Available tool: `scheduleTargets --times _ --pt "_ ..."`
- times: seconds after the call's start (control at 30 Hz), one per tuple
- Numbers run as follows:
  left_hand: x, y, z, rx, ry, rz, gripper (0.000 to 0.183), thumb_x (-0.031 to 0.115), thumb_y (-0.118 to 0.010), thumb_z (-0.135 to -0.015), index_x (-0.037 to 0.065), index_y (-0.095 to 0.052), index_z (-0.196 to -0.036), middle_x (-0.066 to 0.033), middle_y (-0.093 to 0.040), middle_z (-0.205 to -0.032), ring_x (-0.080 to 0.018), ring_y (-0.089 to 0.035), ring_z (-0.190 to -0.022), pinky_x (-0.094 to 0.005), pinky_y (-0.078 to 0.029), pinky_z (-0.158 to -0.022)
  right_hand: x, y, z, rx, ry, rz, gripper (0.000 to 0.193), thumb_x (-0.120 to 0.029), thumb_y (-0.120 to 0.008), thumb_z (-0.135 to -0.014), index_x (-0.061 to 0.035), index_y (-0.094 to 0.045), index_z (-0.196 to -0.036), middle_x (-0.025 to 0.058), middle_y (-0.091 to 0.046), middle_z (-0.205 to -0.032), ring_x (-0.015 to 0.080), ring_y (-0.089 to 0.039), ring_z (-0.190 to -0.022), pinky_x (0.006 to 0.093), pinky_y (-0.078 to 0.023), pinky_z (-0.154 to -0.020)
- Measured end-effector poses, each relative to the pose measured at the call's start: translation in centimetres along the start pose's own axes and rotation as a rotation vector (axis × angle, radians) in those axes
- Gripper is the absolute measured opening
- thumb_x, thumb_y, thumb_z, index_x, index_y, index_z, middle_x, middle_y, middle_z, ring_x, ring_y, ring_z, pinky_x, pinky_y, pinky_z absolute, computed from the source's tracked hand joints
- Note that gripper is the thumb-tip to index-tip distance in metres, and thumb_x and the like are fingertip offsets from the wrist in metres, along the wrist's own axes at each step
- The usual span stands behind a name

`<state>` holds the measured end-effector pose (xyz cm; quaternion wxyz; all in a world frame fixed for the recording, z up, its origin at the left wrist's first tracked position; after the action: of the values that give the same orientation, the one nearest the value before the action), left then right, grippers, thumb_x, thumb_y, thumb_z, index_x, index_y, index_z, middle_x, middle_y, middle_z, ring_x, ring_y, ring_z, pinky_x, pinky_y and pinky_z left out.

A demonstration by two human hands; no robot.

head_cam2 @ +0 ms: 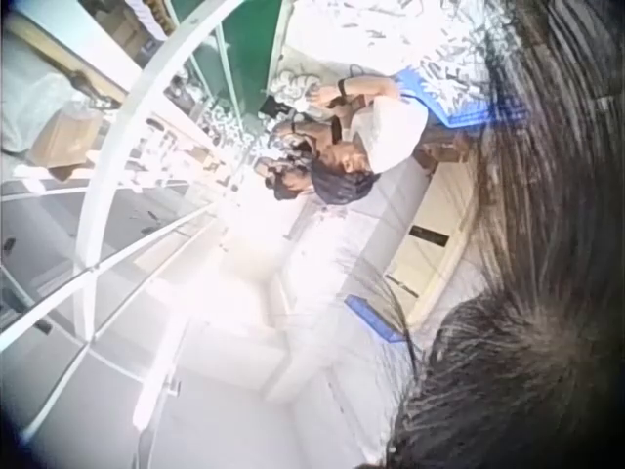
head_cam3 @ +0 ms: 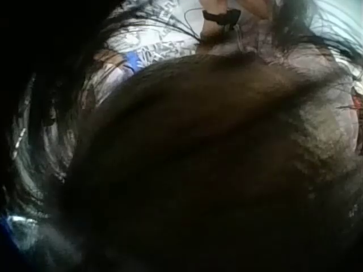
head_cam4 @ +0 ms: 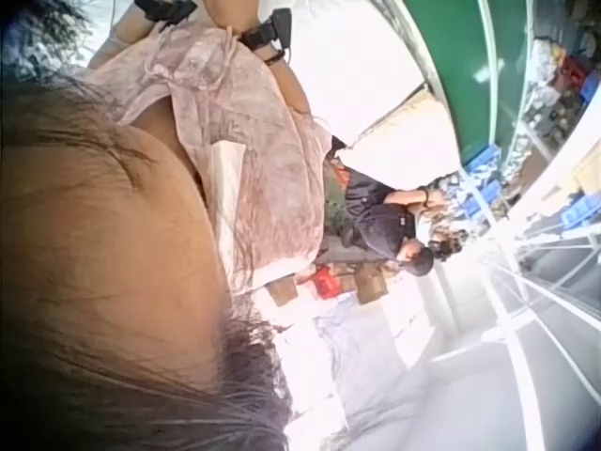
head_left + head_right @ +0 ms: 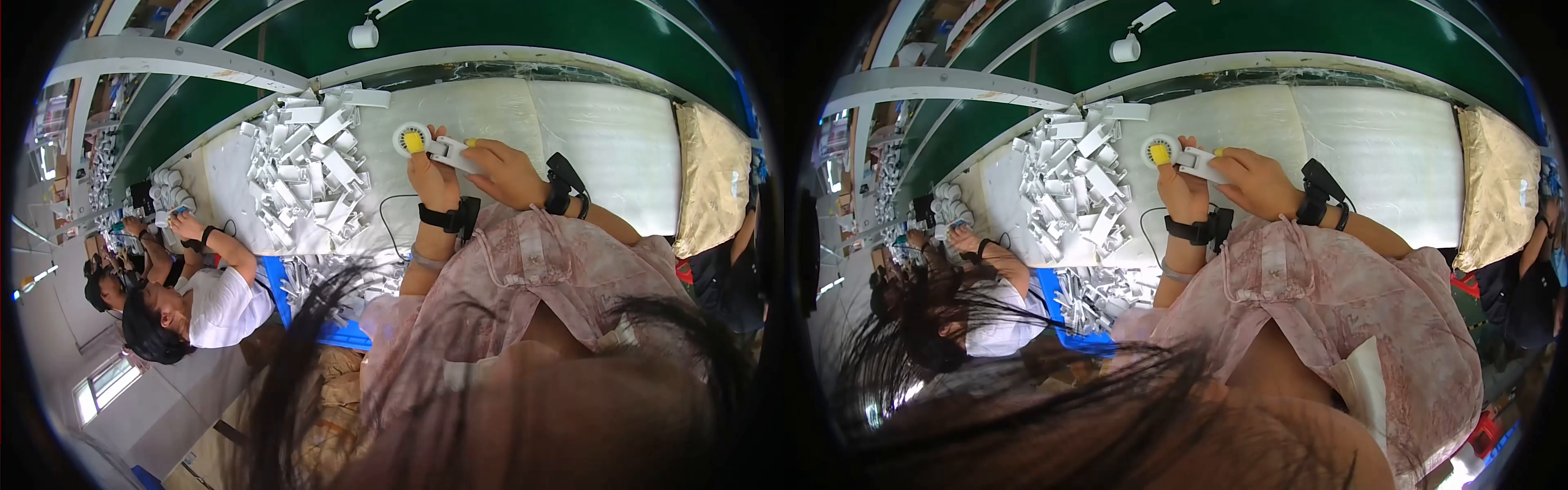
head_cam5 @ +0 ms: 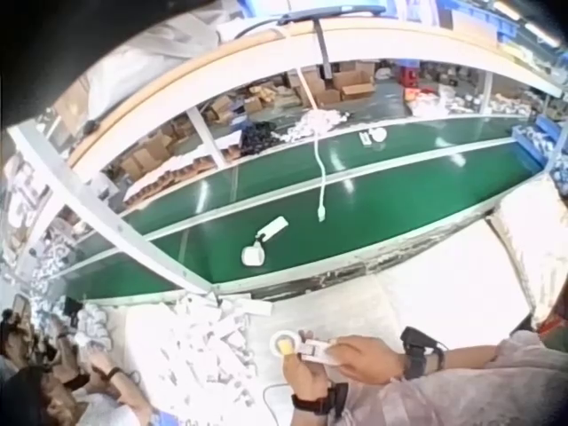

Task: Assembling small plastic components and inserting them into white cylindrical holders on a manufacturing assembly line.

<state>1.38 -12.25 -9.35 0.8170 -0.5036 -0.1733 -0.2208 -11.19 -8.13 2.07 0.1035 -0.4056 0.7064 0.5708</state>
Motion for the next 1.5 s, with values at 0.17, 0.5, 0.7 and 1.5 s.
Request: scheduleTargets --times 0.17,0.5,0.7,1.5 --pt "-0.3 0.3 0.1 0.012 0.002 -0.006 0.034 0.025 -0.05 -0.099 0.002 -0.049 -0.124 -0.0112 -0.06 -0.115 -0.0271 -0.059 -0.107 -0.0393 -0.05 -0.088 0.7 -0.2 0.3 -0.008 -0.057 -0.036 0.043 -0.017 -0.072 -0.077 -0.0085 -0.056 -0.117 0.0147 -0.056 -0.116 0.0325 -0.061 -0.099 0.0384 -0.053 -0.079" --pt "-0.2 -0.1 -0.2 -0.014 0.011 0.009 0.033 0.024 -0.052 -0.098 0.003 -0.048 -0.124 -0.0098 -0.059 -0.116 -0.0267 -0.06 -0.107 -0.0393 -0.05 -0.087 1.2 -1.3 0.0 -0.118 -0.092 -0.011 0.046 -0.018 -0.072 -0.078 -0.0086 -0.053 -0.119 0.0156 -0.056 -0.117 0.0338 -0.061 -0.098 0.0381 -0.053 -0.079" --pt "0.6 -2.0 0.4 -0.106 -0.063 -0.169 0.04 0.002 -0.059 -0.091 0.002 -0.041 -0.127 -0.013 -0.055 -0.121 -0.0263 -0.058 -0.111 -0.0358 -0.048 -0.092 1.3 -1.1 0.0 -0.07 -0.08 0.007 0.049 -0.017 -0.071 -0.078 -0.0059 -0.049 -0.12 0.0177 -0.057 -0.115 0.0347 -0.062 -0.096 0.0397 -0.053 -0.078" --pt "0.9 -3.6 0.7 -0.186 -0.002 -0.199 0.045 -0.003 -0.057 -0.09 0.002 -0.036 -0.13 -0.0174 -0.053 -0.125 -0.033 -0.053 -0.121 -0.0398 -0.046 -0.099 5.5 -5.6 3.4 -0.442 -0.892 -1.216 0.045 -0.04 -0.057 -0.094 -0.0005 -0.053 -0.115 0.011 -0.068 -0.084 0.0169 -0.067 -0.059 0.0254 -0.055 -0.052"
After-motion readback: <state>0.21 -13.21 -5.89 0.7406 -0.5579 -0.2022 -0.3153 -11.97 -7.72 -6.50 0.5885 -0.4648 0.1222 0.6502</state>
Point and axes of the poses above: each hand's wrist, its own z-axis away from the middle knuckle, its own y-axis out of the back of the hand, x = y × z, the point moved 9 cm from there along -z, towards the middle knuckle
